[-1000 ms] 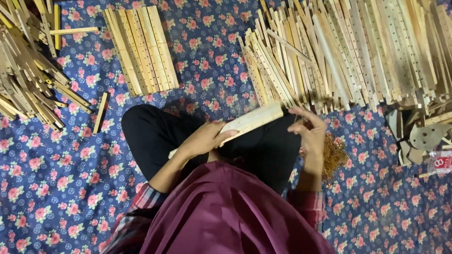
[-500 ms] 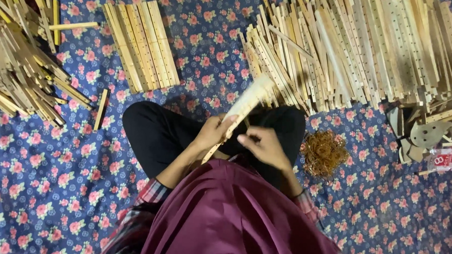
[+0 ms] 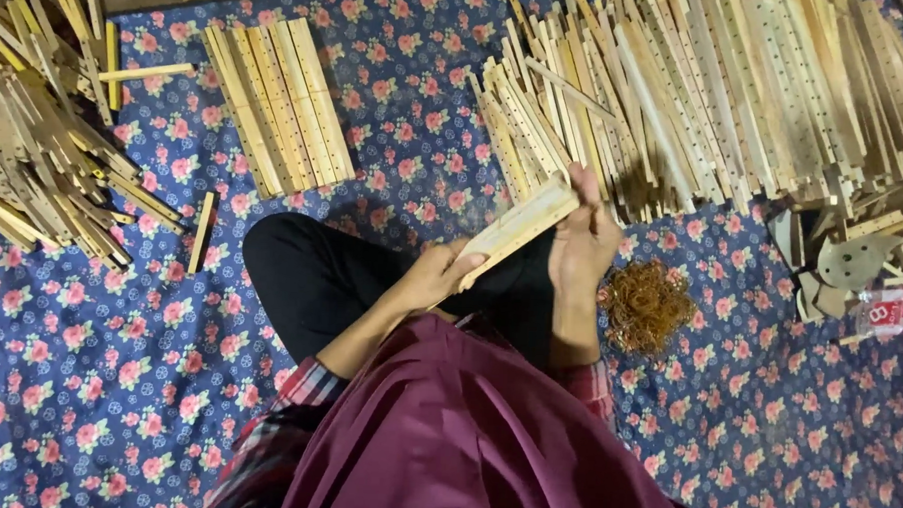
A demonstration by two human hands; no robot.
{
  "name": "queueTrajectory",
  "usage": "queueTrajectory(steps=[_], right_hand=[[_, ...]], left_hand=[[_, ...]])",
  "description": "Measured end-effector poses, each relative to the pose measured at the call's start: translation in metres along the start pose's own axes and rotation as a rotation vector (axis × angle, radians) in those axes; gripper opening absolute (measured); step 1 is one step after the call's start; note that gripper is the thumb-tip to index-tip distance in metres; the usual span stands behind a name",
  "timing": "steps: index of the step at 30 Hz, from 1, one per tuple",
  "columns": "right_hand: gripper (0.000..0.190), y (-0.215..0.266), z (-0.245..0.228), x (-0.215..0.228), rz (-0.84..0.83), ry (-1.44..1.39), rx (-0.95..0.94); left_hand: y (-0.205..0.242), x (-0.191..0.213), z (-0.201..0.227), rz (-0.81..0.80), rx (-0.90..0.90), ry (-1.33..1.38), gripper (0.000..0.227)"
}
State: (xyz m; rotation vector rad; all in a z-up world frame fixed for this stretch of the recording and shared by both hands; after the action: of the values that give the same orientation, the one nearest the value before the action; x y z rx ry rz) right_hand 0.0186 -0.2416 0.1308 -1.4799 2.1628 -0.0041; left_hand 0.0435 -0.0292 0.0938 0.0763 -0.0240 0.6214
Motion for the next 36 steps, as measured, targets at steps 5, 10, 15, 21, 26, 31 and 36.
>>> queueTrajectory(steps=[5,10,15,21,26,31,36], right_hand=[[0.053,-0.009,-0.007,0.023,-0.258,0.485,0.009],[0.032,-0.022,-0.036,-0.006,-0.471,0.467,-0.206],[0.024,-0.012,-0.048,-0.019,-0.325,0.425,-0.173],[0.009,-0.005,-0.022,0.000,-0.400,0.535,-0.260],[0.019,-0.015,0.002,0.015,-0.372,0.286,-0.469],[0.034,-0.031,0.035,0.002,-0.019,-0.377,-0.540],[0.039,-0.078,0.019,0.033,0.173,-0.222,-0.461]], left_hand=[[0.016,0.020,0.042,-0.082,0.157,-0.264,0.038],[0.027,0.017,0.033,-0.130,0.278,-0.312,0.047],[0.031,0.021,0.024,-0.149,0.340,-0.240,0.044],[0.033,0.028,0.054,-0.200,0.316,-0.363,0.047],[0.026,0.002,0.020,-0.177,0.317,-0.205,0.046],[-0.006,-0.016,0.009,-0.059,0.248,0.010,0.055],[0.007,-0.020,-0.015,-0.336,0.302,0.485,0.066]])
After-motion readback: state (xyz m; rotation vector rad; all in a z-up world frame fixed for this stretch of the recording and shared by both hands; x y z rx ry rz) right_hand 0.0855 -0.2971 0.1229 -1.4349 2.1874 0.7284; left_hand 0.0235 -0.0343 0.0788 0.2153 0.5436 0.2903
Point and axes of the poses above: each hand's wrist, its own y-axis away from the middle knuckle, its own x-axis out of the back of the hand, z = x × y, the point moved 3 cm from there along -y, towards the middle knuckle, and after that the axes turned 12 degrees about -z, right-handed, at the moved point
